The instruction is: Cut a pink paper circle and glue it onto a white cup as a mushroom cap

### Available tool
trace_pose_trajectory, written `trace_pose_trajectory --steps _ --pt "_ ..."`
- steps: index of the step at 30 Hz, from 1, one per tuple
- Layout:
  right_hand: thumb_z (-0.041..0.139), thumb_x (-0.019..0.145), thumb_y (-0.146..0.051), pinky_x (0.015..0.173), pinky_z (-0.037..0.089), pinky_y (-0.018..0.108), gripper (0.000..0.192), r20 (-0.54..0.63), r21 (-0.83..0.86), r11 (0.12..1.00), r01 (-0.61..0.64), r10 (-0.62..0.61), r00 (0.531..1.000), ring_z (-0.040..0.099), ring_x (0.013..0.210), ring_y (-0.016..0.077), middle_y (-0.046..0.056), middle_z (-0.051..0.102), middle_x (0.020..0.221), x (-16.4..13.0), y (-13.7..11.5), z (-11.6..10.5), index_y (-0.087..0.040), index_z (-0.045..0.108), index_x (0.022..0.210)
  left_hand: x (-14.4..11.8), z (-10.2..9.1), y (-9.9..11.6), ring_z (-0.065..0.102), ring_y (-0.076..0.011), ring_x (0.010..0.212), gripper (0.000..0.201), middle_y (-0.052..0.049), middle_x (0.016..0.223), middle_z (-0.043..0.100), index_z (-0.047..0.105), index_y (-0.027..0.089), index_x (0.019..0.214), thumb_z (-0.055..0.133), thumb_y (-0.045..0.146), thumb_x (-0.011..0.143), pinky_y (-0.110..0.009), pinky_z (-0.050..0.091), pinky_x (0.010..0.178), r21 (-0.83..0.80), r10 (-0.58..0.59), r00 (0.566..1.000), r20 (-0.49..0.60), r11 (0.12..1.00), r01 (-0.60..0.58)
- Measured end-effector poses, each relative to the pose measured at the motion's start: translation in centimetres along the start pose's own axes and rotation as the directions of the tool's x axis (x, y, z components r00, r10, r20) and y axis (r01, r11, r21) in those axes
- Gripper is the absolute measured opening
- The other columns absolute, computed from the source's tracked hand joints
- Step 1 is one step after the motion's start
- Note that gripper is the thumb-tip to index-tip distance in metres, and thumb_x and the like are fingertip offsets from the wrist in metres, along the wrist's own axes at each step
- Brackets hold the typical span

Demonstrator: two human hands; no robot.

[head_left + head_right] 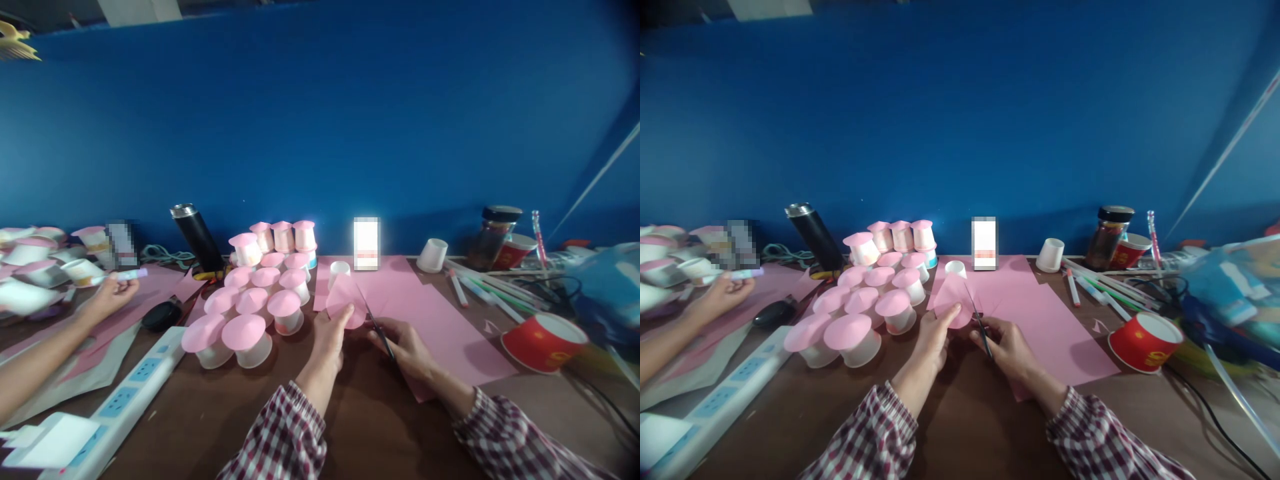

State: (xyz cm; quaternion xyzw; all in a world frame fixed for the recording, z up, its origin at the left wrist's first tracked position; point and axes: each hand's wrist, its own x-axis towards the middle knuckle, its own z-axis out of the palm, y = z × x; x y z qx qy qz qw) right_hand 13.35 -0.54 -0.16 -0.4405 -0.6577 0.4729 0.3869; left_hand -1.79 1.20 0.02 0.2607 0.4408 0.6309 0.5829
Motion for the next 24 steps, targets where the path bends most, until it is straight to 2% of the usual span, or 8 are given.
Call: trace_pose_trajectory --steps 6,12,19,24 --pt "0.062 0.081 -0.042 0.057 0.049 0.024 0.041 0.023 0.014 1.000 -0.012 0.012 1.000 0.062 0.075 0.0191 0.007 0.069 0.085 -0.09 -0.31 0.00 -0.013 0.064 0.109 -0.20 0.11 0.16 0.067 -0.0251 0.077 0.023 -0.004 0.073 0.073 0.071 0.015 0.080 0.075 0.028 0.062 -0.035 0.051 0.068 0.015 -0.013 1.000 0.009 1.000 0.013" --pt "0.062 0.080 -0.043 0.054 0.048 0.023 0.044 0.025 0.036 0.999 -0.028 0.027 0.999 0.059 0.068 0.0162 0.006 0.067 0.081 -0.04 0.15 0.09 -0.011 0.061 0.111 -0.42 0.15 -0.22 0.067 -0.0240 0.077 0.042 -0.014 0.084 0.072 0.067 0.007 0.092 0.076 0.033 0.060 -0.035 0.051 0.069 0.012 0.006 1.000 -0.004 1.000 -0.006" --pt "0.062 0.080 -0.044 0.053 0.046 0.023 0.042 0.026 0.025 1.000 -0.011 0.011 1.000 0.058 0.065 0.0153 0.004 0.065 0.077 -0.04 0.04 0.05 -0.013 0.063 0.108 -0.20 0.07 -0.34 0.066 -0.0268 0.083 0.028 -0.005 0.078 0.074 0.070 0.014 0.083 0.077 0.030 0.060 -0.037 0.050 0.072 0.008 -0.038 0.999 -0.032 0.999 0.038" --pt "0.062 0.080 -0.044 0.057 0.048 0.024 0.040 0.030 0.018 1.000 -0.001 0.000 1.000 0.061 0.071 0.0177 0.006 0.068 0.081 -0.10 -0.47 0.02 -0.013 0.065 0.106 -0.23 0.15 -0.14 0.066 -0.0273 0.082 0.028 -0.004 0.075 0.074 0.071 0.014 0.081 0.077 0.030 0.059 -0.037 0.050 0.071 -0.002 -0.049 0.998 -0.029 0.999 0.049"
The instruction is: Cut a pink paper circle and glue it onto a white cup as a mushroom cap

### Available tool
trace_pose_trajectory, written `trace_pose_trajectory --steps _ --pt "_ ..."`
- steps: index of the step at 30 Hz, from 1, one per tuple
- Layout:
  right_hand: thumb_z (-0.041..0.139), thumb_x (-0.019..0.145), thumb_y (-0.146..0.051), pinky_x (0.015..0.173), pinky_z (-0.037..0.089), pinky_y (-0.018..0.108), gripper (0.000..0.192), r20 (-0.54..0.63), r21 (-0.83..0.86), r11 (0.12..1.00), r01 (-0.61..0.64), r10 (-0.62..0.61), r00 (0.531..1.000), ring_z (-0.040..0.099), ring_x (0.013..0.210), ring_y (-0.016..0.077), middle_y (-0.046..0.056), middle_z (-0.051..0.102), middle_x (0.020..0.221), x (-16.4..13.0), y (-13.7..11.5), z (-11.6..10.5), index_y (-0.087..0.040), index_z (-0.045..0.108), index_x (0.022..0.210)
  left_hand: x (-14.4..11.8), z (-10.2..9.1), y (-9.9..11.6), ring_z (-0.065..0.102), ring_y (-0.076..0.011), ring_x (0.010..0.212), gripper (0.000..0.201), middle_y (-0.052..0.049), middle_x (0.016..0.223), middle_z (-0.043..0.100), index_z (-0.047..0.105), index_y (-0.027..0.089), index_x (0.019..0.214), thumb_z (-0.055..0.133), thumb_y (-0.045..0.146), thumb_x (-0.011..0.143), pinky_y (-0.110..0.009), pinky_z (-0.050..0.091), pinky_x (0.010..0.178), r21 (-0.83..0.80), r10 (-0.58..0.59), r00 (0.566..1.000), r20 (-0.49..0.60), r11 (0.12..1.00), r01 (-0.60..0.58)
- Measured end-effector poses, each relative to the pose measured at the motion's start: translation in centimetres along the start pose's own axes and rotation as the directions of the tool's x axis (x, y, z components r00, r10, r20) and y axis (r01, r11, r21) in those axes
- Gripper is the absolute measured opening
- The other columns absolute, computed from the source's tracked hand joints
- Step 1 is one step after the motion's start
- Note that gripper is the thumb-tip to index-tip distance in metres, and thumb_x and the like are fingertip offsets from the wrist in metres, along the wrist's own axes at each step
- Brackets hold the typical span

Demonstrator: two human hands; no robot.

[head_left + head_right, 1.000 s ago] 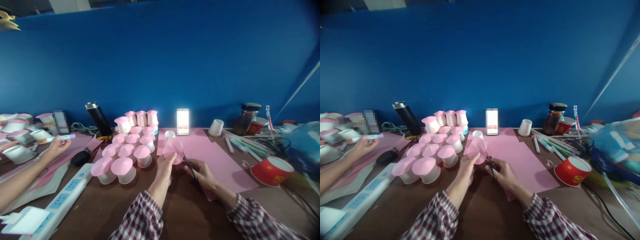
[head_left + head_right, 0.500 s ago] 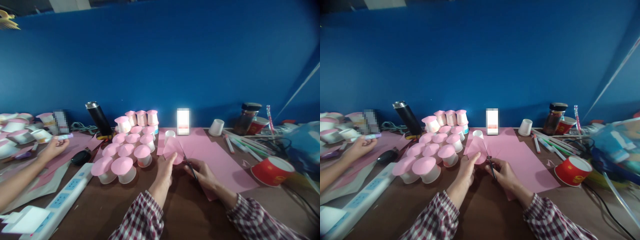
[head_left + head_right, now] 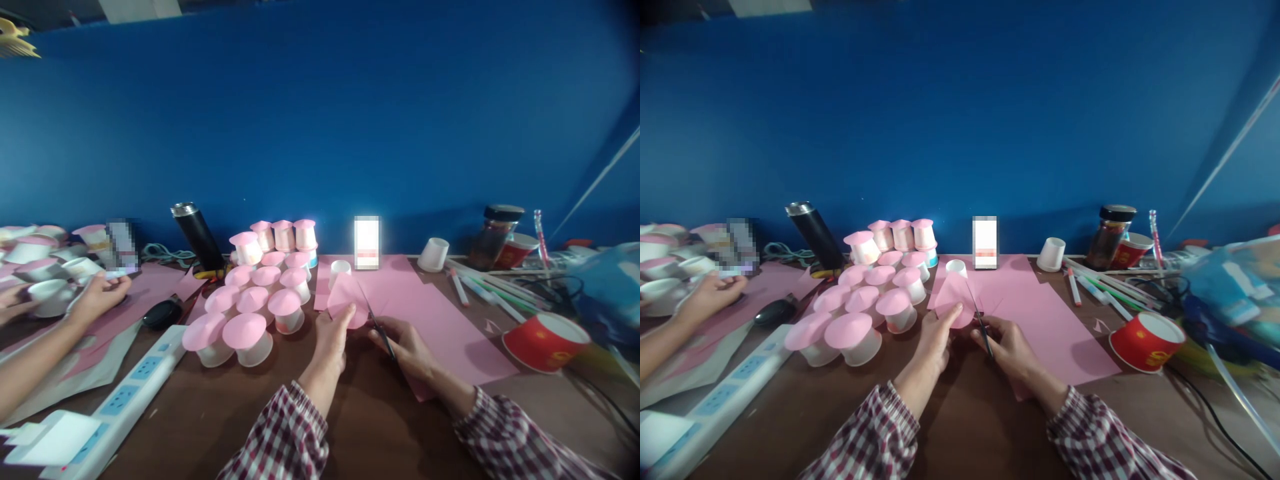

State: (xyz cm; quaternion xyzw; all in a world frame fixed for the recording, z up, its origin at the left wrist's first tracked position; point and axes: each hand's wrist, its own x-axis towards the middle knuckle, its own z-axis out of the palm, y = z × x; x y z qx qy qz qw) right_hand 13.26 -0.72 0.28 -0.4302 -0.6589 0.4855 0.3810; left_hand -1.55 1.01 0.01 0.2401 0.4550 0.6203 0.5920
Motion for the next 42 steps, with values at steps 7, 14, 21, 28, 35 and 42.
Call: trace_pose_trajectory --steps 7,14,21,28,35,42 --pt "0.061 0.080 -0.044 0.060 0.051 0.027 0.042 -0.005 -0.023 1.000 -0.008 0.008 1.000 0.064 0.080 0.0223 0.008 0.069 0.084 0.04 -0.21 -0.04 -0.013 0.064 0.108 -0.11 0.01 0.09 0.067 -0.0244 0.074 0.030 -0.007 0.074 0.073 0.070 0.011 0.083 0.076 0.030 0.060 -0.035 0.050 0.068 -0.012 0.019 0.999 0.030 1.000 -0.019" --pt "0.061 0.081 -0.043 0.065 0.052 0.029 0.039 0.000 -0.053 0.998 0.024 -0.024 1.000 0.065 0.079 0.0221 0.008 0.071 0.087 0.05 -0.62 -0.12 -0.014 0.067 0.105 -0.09 0.09 0.02 0.067 -0.0214 0.071 0.040 -0.014 0.080 0.071 0.067 0.007 0.091 0.075 0.033 0.062 -0.033 0.050 0.067 0.009 0.057 0.997 0.044 0.998 -0.058" --pt "0.062 0.081 -0.042 0.066 0.052 0.028 0.039 -0.001 -0.042 0.999 0.020 -0.020 1.000 0.065 0.082 0.0227 0.007 0.071 0.084 0.07 -0.19 -0.11 -0.014 0.066 0.108 0.09 -0.06 -0.02 0.065 -0.0196 0.068 0.036 -0.012 0.078 0.070 0.067 0.007 0.089 0.075 0.031 0.063 -0.033 0.050 0.067 -0.007 0.072 0.996 0.044 0.997 -0.071" --pt "0.061 0.082 -0.042 0.065 0.052 0.027 0.039 0.010 -0.058 0.998 0.023 -0.022 1.000 0.065 0.080 0.0222 0.007 0.071 0.088 0.02 -0.20 -0.18 -0.014 0.066 0.108 0.30 -0.17 -0.20 0.065 -0.0190 0.068 0.034 -0.010 0.074 0.071 0.068 0.008 0.086 0.075 0.031 0.063 -0.031 0.050 0.067 -0.013 0.091 0.995 0.047 0.996 -0.091" --pt "0.062 0.081 -0.043 0.068 0.053 0.029 0.041 0.009 -0.028 0.999 0.020 -0.020 1.000 0.065 0.083 0.0225 0.007 0.071 0.089 0.11 -0.28 -0.11 -0.014 0.065 0.110 0.53 -0.44 -0.26 0.066 -0.0215 0.069 0.037 -0.013 0.078 0.071 0.068 0.007 0.088 0.075 0.033 0.063 -0.035 0.051 0.068 0.037 0.108 0.993 0.053 0.993 -0.110" --pt "0.063 0.078 -0.047 0.065 0.052 0.028 0.043 -0.004 -0.019 1.000 -0.001 0.001 1.000 0.064 0.080 0.0220 0.007 0.070 0.085 -0.10 -0.92 -0.14 -0.013 0.067 0.105 0.10 -0.11 0.22 0.067 -0.0221 0.069 0.037 -0.014 0.078 0.072 0.068 0.006 0.087 0.075 0.033 0.061 -0.034 0.051 0.067 0.072 0.070 0.995 0.069 0.995 -0.075"
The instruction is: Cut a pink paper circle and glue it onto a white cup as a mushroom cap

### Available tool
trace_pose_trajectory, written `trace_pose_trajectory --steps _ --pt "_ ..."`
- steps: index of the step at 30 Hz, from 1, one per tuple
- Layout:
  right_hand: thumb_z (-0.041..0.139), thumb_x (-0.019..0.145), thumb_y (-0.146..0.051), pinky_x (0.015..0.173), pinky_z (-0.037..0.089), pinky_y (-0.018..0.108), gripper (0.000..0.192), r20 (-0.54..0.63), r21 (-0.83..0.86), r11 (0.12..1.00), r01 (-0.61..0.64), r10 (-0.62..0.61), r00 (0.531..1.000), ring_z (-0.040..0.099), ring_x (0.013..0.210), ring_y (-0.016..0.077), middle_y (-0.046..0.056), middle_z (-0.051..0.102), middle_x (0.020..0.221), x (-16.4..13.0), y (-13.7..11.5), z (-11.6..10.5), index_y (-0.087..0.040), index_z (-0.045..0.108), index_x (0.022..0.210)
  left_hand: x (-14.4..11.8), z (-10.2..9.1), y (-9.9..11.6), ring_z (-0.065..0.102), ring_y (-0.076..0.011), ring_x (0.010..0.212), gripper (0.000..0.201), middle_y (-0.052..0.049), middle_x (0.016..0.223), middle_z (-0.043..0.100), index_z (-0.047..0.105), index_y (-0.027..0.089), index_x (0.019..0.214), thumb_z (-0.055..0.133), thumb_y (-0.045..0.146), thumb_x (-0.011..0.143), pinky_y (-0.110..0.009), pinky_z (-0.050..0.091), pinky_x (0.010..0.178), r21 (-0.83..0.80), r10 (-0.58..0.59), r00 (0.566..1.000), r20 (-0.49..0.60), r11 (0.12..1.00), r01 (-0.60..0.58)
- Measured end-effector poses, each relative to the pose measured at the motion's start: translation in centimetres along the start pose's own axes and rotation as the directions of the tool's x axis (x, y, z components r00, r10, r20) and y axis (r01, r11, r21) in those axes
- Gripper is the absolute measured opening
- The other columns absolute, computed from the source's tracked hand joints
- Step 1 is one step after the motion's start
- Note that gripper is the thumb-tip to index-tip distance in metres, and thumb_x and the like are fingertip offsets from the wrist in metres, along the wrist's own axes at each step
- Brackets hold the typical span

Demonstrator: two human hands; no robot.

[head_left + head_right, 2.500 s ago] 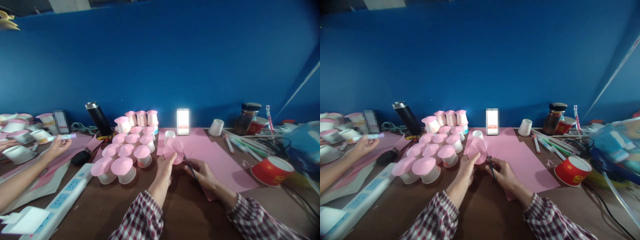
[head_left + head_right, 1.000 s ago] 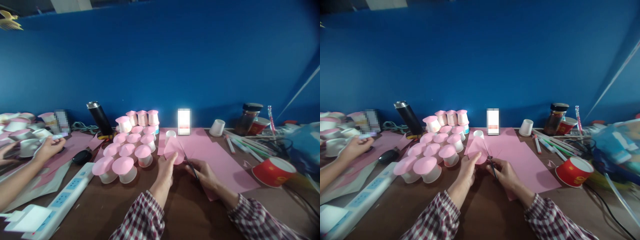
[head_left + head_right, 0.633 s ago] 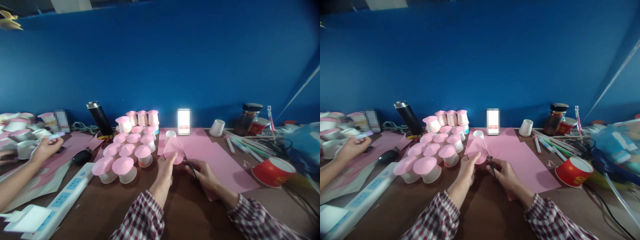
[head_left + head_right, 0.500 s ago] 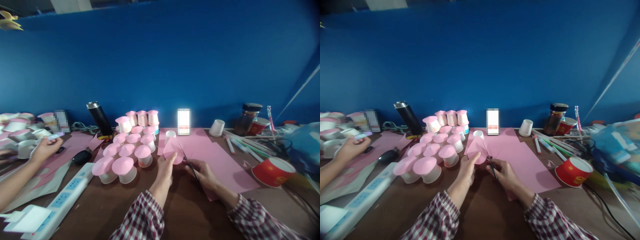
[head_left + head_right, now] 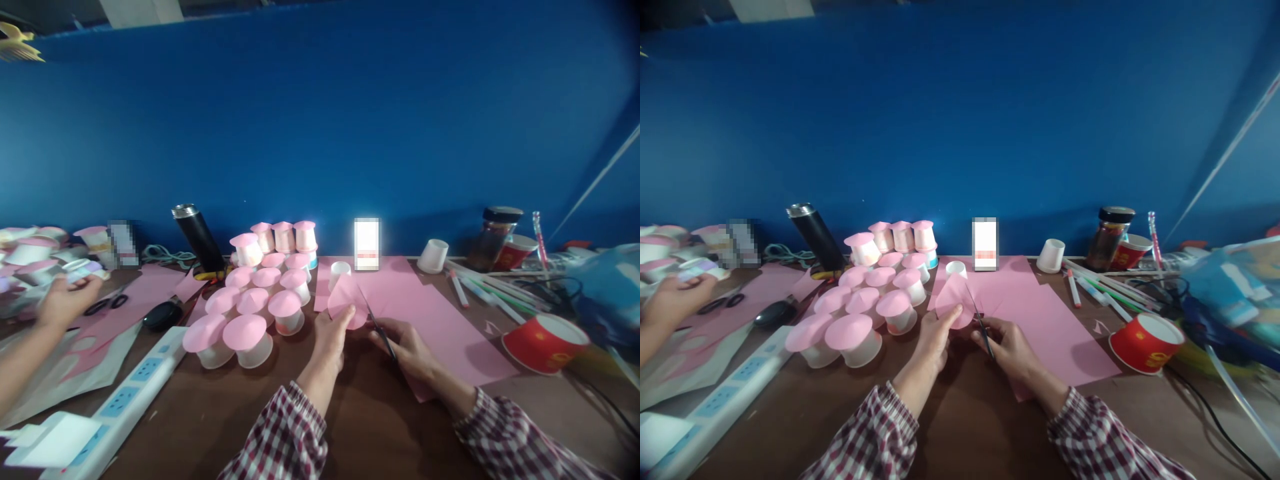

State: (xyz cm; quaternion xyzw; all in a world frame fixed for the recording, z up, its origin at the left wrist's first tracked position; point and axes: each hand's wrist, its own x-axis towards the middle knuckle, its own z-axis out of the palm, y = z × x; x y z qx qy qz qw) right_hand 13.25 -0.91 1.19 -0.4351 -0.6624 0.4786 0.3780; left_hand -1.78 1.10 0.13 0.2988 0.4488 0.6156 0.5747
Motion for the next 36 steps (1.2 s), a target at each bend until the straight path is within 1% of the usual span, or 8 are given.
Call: trace_pose_trajectory --steps 4,8,13,17,20,24,27,36 --pt "0.063 0.079 -0.045 0.058 0.049 0.025 0.042 0.002 0.023 1.000 -0.001 0.001 1.000 0.062 0.071 0.0185 0.006 0.068 0.079 0.00 0.09 -0.02 -0.012 0.067 0.104 -0.08 0.07 0.08 0.067 -0.0227 0.071 0.039 -0.014 0.080 0.072 0.068 0.007 0.089 0.075 0.033 0.061 -0.034 0.051 0.067 0.013 -0.001 1.000 -0.003 1.000 0.001" --pt "0.063 0.079 -0.043 0.059 0.048 0.024 0.039 -0.002 0.027 1.000 0.016 -0.016 1.000 0.061 0.069 0.0168 0.005 0.067 0.076 0.05 0.38 -0.08 -0.012 0.066 0.103 -0.13 0.07 0.14 0.067 -0.0229 0.073 0.039 -0.015 0.080 0.071 0.068 0.007 0.089 0.075 0.033 0.061 -0.033 0.051 0.067 0.018 -0.002 1.000 0.019 1.000 0.002" --pt "0.062 0.080 -0.043 0.059 0.049 0.025 0.039 -0.005 -0.003 1.000 0.024 -0.024 1.000 0.061 0.072 0.0185 0.006 0.068 0.079 0.10 0.56 -0.20 -0.012 0.066 0.104 -0.21 0.09 0.20 0.066 -0.0229 0.070 0.039 -0.014 0.077 0.071 0.068 0.007 0.087 0.076 0.034 0.059 -0.033 0.051 0.065 -0.003 -0.014 1.000 0.011 1.000 0.014" --pt "0.062 0.080 -0.044 0.061 0.050 0.027 0.040 -0.005 -0.026 1.000 0.018 -0.018 1.000 0.062 0.074 0.0197 0.006 0.068 0.079 0.13 0.61 -0.27 -0.013 0.066 0.105 -0.18 0.01 0.09 0.066 -0.0226 0.071 0.030 -0.010 0.075 0.072 0.070 0.011 0.083 0.075 0.032 0.062 -0.032 0.051 0.066 -0.026 -0.004 1.000 0.019 1.000 0.004" --pt "0.062 0.080 -0.044 0.064 0.051 0.028 0.040 -0.009 -0.036 0.999 0.021 -0.021 1.000 0.063 0.077 0.0205 0.006 0.068 0.079 0.15 0.58 -0.25 -0.013 0.066 0.105 -0.13 0.03 0.02 0.066 -0.0222 0.071 0.028 -0.008 0.072 0.072 0.071 0.011 0.082 0.075 0.030 0.062 -0.032 0.050 0.067 -0.047 0.005 1.000 0.010 0.999 -0.005" --pt "0.061 0.079 -0.047 0.061 0.052 0.028 0.044 -0.015 -0.045 0.999 0.004 -0.004 1.000 0.063 0.074 0.0207 0.006 0.068 0.079 0.17 0.49 -0.19 -0.013 0.066 0.106 -0.11 0.10 0.03 0.066 -0.0216 0.071 0.035 -0.010 0.076 0.072 0.070 0.008 0.087 0.075 0.031 0.061 -0.032 0.051 0.068 -0.048 0.015 1.000 0.018 0.999 -0.014" --pt "0.062 0.079 -0.047 0.064 0.052 0.029 0.043 -0.023 -0.045 0.999 0.011 -0.012 1.000 0.064 0.077 0.0218 0.006 0.069 0.078 0.16 0.36 -0.18 -0.014 0.067 0.105 -0.12 0.08 0.06 0.067 -0.0217 0.070 0.038 -0.012 0.079 0.072 0.069 0.008 0.088 0.076 0.033 0.061 -0.033 0.051 0.067 -0.037 0.008 1.000 0.017 0.999 -0.007" --pt "0.061 0.079 -0.047 0.057 0.051 0.026 0.041 -0.012 -0.053 0.999 0.006 -0.007 1.000 0.064 0.076 0.0213 0.007 0.070 0.083 0.18 0.41 -0.11 -0.014 0.068 0.104 0.03 -0.02 -0.09 0.066 -0.0203 0.068 0.035 -0.012 0.075 0.071 0.069 0.007 0.086 0.075 0.031 0.062 -0.032 0.051 0.066 -0.048 0.025 1.000 0.011 0.999 -0.024"
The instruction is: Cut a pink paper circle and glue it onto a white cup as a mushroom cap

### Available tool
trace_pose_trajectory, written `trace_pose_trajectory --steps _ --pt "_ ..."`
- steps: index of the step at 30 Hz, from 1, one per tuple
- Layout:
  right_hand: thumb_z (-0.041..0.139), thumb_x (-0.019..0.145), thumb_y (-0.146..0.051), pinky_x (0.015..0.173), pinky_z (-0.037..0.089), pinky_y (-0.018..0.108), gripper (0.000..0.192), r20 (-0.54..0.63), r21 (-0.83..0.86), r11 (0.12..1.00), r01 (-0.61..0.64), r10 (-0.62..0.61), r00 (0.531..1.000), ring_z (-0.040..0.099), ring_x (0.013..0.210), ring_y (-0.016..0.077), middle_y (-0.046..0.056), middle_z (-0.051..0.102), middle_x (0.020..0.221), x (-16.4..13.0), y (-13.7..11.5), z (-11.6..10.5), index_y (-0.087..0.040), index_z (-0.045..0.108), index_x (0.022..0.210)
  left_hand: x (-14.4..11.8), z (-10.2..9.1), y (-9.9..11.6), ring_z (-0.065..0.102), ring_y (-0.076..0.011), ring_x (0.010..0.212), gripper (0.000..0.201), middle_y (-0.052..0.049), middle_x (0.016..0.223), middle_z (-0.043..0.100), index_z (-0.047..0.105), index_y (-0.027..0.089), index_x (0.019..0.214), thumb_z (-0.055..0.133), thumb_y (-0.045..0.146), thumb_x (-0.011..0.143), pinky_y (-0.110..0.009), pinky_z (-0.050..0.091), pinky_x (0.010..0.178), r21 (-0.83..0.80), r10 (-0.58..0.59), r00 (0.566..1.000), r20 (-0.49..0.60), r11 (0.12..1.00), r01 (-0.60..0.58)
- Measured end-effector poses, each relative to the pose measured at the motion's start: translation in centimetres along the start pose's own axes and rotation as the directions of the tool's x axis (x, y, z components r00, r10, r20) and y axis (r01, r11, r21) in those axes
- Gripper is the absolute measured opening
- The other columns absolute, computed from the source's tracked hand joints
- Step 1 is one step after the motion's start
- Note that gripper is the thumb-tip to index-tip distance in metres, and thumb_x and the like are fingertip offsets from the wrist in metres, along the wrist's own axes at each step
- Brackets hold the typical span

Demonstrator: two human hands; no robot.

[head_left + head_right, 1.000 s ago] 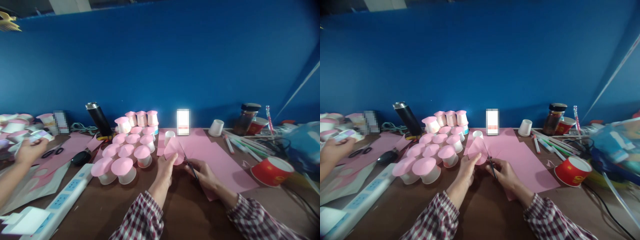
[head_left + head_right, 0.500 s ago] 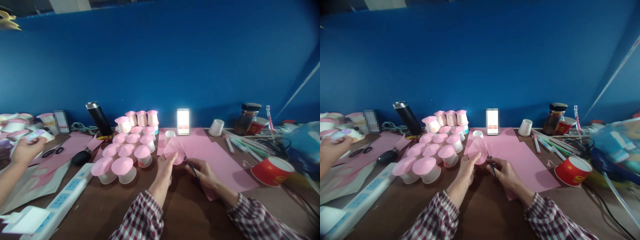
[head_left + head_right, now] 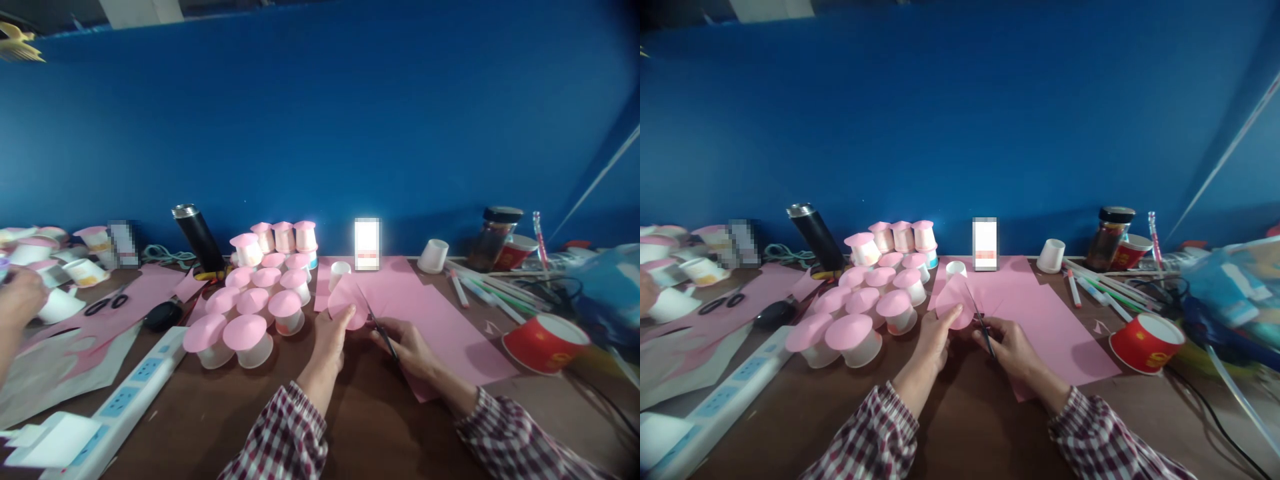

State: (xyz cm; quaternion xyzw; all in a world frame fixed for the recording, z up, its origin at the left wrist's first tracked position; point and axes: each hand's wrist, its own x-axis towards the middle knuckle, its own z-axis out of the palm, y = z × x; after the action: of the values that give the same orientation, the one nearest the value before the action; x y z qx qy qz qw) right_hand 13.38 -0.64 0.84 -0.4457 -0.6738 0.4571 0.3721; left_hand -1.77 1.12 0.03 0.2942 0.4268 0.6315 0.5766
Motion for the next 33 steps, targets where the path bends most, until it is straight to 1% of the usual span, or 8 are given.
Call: trace_pose_trajectory --steps 3,9,12,16,21,25,28,33 --pt "0.061 0.079 -0.047 0.058 0.051 0.026 0.042 0.002 0.001 1.000 0.001 -0.001 1.000 0.063 0.075 0.0208 0.007 0.070 0.085 0.01 0.09 0.00 -0.014 0.067 0.105 0.08 -0.06 -0.09 0.065 -0.0200 0.066 0.036 -0.011 0.074 0.071 0.069 0.007 0.087 0.076 0.032 0.061 -0.032 0.050 0.063 -0.009 0.002 1.000 -0.001 1.000 -0.002" --pt "0.061 0.080 -0.046 0.060 0.051 0.027 0.040 0.004 0.004 1.000 0.009 -0.009 1.000 0.063 0.072 0.0199 0.005 0.069 0.077 0.03 0.37 0.03 -0.014 0.068 0.104 0.21 -0.22 -0.35 0.065 -0.0197 0.065 0.036 -0.011 0.074 0.071 0.069 0.007 0.086 0.076 0.033 0.061 -0.031 0.050 0.063 -0.014 0.005 1.000 -0.003 1.000 -0.005" --pt "0.061 0.080 -0.045 0.059 0.050 0.026 0.041 0.003 0.003 1.000 0.012 -0.012 1.000 0.062 0.071 0.0191 0.005 0.069 0.078 0.05 0.45 0.04 -0.013 0.067 0.106 0.23 -0.24 -0.35 0.065 -0.0199 0.065 0.035 -0.011 0.073 0.071 0.069 0.007 0.087 0.075 0.032 0.063 -0.031 0.050 0.063 0.003 0.005 1.000 -0.010 1.000 -0.005" --pt "0.061 0.081 -0.044 0.059 0.050 0.026 0.041 0.022 0.022 1.000 0.006 -0.007 1.000 0.062 0.073 0.0201 0.006 0.069 0.080 0.00 0.37 0.07 -0.014 0.066 0.108 0.16 -0.20 -0.27 0.066 -0.0211 0.067 0.035 -0.012 0.073 0.071 0.068 0.006 0.087 0.074 0.032 0.064 -0.032 0.051 0.064 0.000 0.001 1.000 -0.007 1.000 -0.001" --pt "0.061 0.080 -0.045 0.054 0.047 0.023 0.042 0.027 0.035 0.999 -0.013 0.012 1.000 0.061 0.068 0.0174 0.006 0.070 0.082 -0.12 0.24 0.20 -0.014 0.066 0.108 0.06 -0.01 -0.15 0.067 -0.0220 0.075 0.039 -0.013 0.085 0.072 0.067 0.008 0.093 0.075 0.032 0.063 -0.033 0.051 0.070 -0.019 0.013 1.000 -0.006 1.000 -0.013" --pt "0.060 0.081 -0.046 0.051 0.045 0.022 0.042 0.039 0.016 1.000 -0.009 0.008 0.999 0.058 0.062 0.0148 0.005 0.068 0.076 -0.13 0.20 0.22 -0.013 0.067 0.106 0.01 0.02 -0.04 0.067 -0.0243 0.076 0.041 -0.015 0.085 0.072 0.067 0.007 0.092 0.075 0.033 0.063 -0.035 0.051 0.071 0.006 0.005 1.000 -0.024 1.000 -0.005" --pt "0.060 0.080 -0.048 0.053 0.046 0.024 0.044 0.031 0.005 1.000 0.005 -0.006 1.000 0.059 0.063 0.0165 0.006 0.068 0.075 -0.09 0.18 0.19 -0.012 0.068 0.104 -0.01 -0.08 -0.08 0.068 -0.0247 0.077 0.042 -0.016 0.086 0.071 0.067 0.007 0.094 0.075 0.034 0.064 -0.036 0.051 0.071 0.026 0.005 1.000 -0.019 1.000 -0.005" --pt "0.061 0.078 -0.050 0.059 0.049 0.027 0.046 0.018 0.021 1.000 0.015 -0.015 1.000 0.061 0.068 0.0195 0.007 0.068 0.076 -0.12 0.07 0.14 -0.013 0.068 0.103 -0.03 -0.16 -0.28 0.067 -0.0229 0.078 0.042 -0.015 0.091 0.071 0.067 0.008 0.095 0.074 0.035 0.064 -0.035 0.051 0.074 0.036 0.033 0.999 0.005 0.999 -0.033"
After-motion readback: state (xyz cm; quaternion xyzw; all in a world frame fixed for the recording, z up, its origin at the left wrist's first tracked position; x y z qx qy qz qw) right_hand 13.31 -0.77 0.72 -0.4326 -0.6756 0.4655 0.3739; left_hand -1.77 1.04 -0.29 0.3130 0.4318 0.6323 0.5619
